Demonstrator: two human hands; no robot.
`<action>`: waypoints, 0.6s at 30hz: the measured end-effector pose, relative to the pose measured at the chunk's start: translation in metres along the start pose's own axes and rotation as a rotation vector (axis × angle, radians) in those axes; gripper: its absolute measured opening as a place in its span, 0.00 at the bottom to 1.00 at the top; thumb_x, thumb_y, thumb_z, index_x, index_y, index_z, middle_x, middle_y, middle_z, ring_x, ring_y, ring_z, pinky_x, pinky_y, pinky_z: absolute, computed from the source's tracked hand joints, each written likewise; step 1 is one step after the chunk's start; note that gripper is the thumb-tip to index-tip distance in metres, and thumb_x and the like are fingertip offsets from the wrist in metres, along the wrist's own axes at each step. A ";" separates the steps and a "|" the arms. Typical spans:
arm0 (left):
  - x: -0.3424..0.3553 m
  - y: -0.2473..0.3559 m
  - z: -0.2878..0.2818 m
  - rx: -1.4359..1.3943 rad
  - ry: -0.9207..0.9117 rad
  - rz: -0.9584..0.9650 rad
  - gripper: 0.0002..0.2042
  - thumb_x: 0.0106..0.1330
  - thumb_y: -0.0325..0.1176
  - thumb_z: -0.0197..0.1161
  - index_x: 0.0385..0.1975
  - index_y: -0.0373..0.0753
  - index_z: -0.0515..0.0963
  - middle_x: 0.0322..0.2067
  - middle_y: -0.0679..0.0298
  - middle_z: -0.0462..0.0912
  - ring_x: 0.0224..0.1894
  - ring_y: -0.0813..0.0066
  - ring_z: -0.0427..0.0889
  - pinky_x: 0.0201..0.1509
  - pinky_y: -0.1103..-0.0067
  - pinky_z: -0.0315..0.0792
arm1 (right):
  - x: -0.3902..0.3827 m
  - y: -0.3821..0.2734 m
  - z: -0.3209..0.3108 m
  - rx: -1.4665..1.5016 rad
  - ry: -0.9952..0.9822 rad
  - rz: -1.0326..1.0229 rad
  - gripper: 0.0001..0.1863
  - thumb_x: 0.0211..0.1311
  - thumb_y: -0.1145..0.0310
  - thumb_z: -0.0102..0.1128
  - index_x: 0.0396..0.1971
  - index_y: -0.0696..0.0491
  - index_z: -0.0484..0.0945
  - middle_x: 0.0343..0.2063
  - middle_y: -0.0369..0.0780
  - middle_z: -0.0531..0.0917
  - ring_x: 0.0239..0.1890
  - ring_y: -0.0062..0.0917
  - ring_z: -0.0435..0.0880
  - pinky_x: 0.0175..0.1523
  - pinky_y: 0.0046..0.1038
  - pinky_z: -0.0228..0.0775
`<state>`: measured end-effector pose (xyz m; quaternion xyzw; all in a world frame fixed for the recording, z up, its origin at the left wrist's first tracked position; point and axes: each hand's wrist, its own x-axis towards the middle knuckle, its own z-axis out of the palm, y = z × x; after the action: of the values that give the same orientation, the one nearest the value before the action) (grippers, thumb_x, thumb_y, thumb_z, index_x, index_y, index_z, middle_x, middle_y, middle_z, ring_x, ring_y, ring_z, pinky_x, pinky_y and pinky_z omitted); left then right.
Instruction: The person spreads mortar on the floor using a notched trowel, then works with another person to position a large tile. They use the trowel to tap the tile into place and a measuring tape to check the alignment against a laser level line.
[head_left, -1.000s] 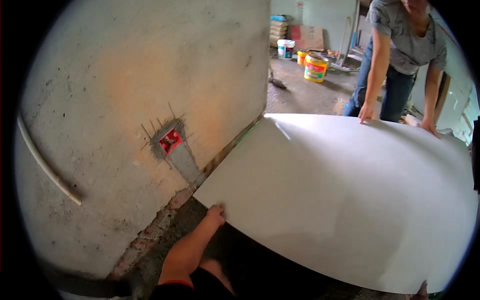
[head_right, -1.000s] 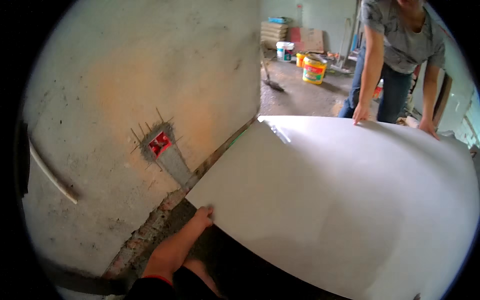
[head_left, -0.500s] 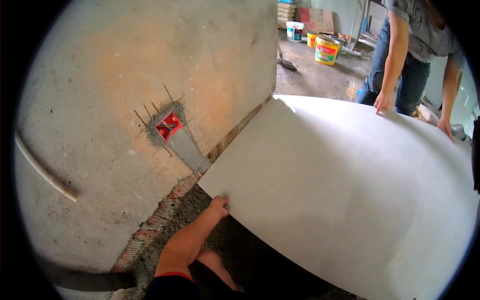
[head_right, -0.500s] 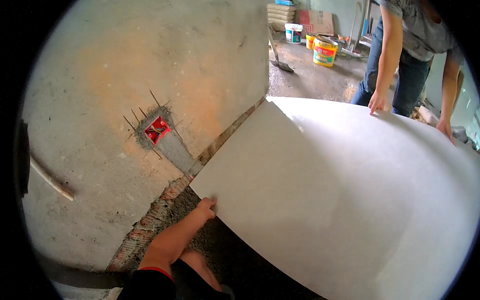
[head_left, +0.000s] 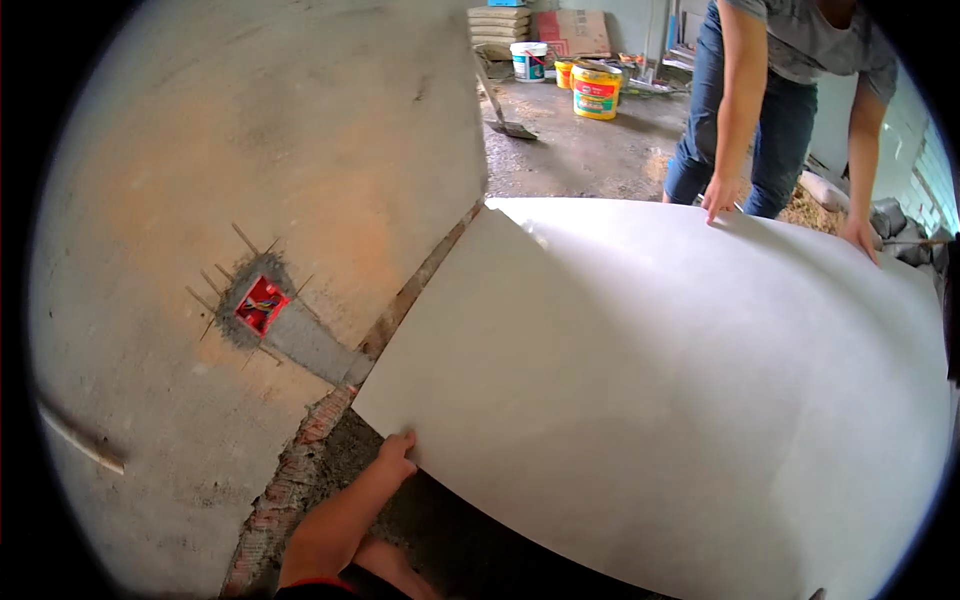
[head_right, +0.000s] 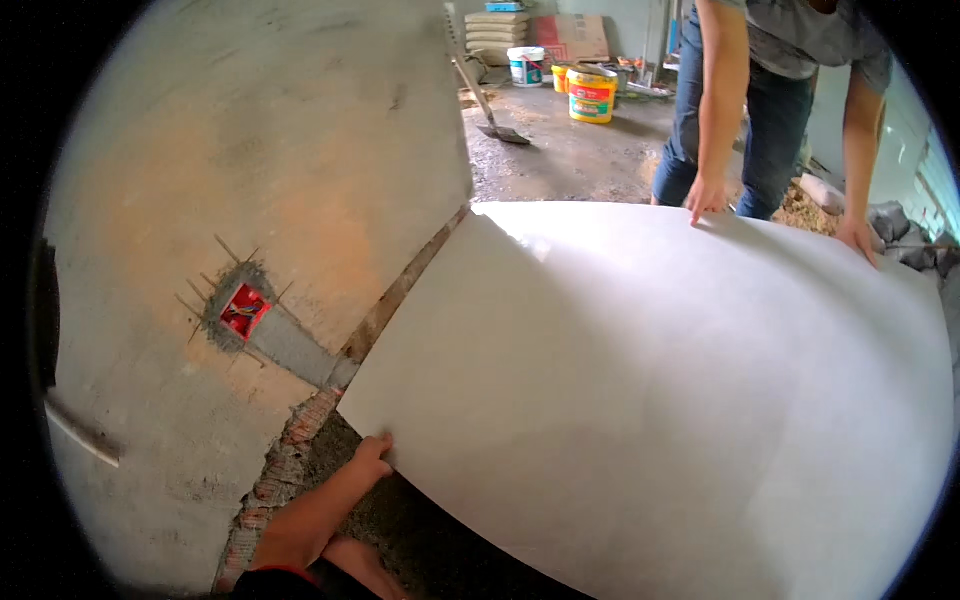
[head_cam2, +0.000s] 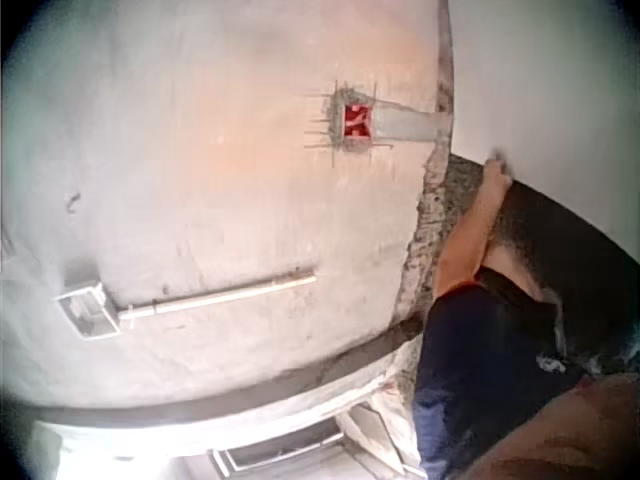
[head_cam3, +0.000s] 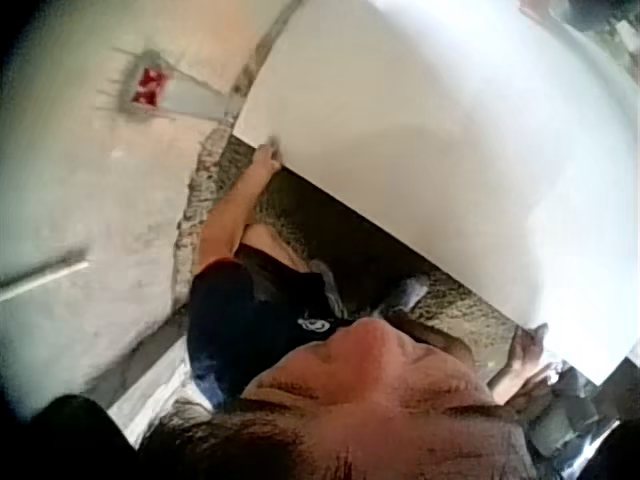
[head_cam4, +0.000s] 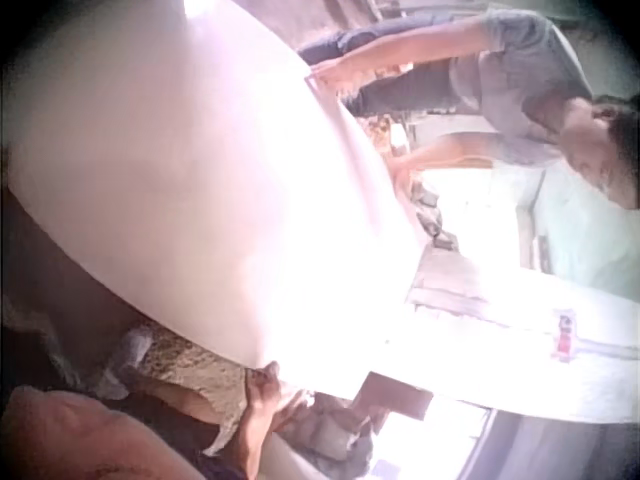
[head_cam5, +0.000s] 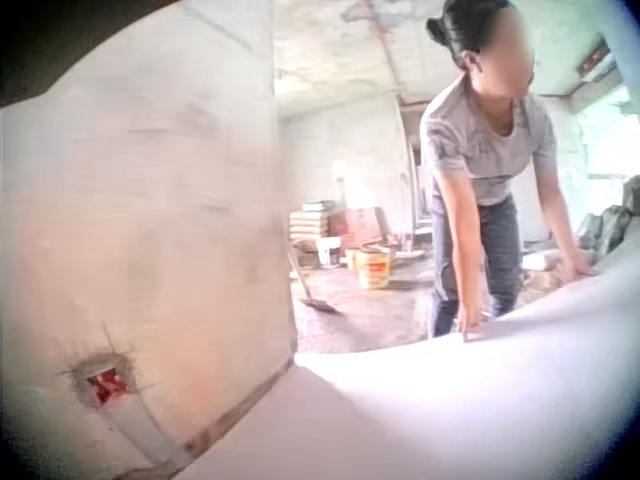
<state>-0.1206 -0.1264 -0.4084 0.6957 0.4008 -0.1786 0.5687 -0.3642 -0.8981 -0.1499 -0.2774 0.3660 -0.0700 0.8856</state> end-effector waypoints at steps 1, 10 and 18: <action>0.004 -0.004 -0.001 0.252 -0.024 0.080 0.20 0.64 0.36 0.59 0.52 0.31 0.67 0.51 0.59 0.68 0.48 0.71 0.69 0.47 0.79 0.64 | 0.002 0.001 -0.003 -0.082 0.038 -0.114 0.16 0.70 0.63 0.43 0.46 0.58 0.72 0.44 0.44 0.78 0.45 0.31 0.74 0.54 0.34 0.68; -0.006 0.000 0.015 -0.378 0.139 -0.149 0.19 0.63 0.33 0.58 0.53 0.35 0.67 0.50 0.62 0.70 0.46 0.68 0.71 0.46 0.77 0.66 | 0.028 0.040 0.025 -0.116 0.294 -0.101 0.17 0.68 0.60 0.48 0.52 0.52 0.69 0.52 0.41 0.74 0.56 0.35 0.68 0.62 0.41 0.56; 0.007 -0.010 0.019 -0.562 0.208 -0.189 0.19 0.62 0.33 0.58 0.53 0.39 0.69 0.46 0.64 0.72 0.45 0.67 0.72 0.43 0.73 0.68 | 0.041 0.044 0.001 -0.304 0.327 -0.126 0.29 0.63 0.62 0.56 0.61 0.55 0.61 0.57 0.44 0.69 0.59 0.34 0.65 0.63 0.40 0.56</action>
<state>-0.1194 -0.1410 -0.4252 0.4855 0.5534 -0.0409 0.6756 -0.3371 -0.8741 -0.1984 -0.4146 0.4930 -0.1131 0.7565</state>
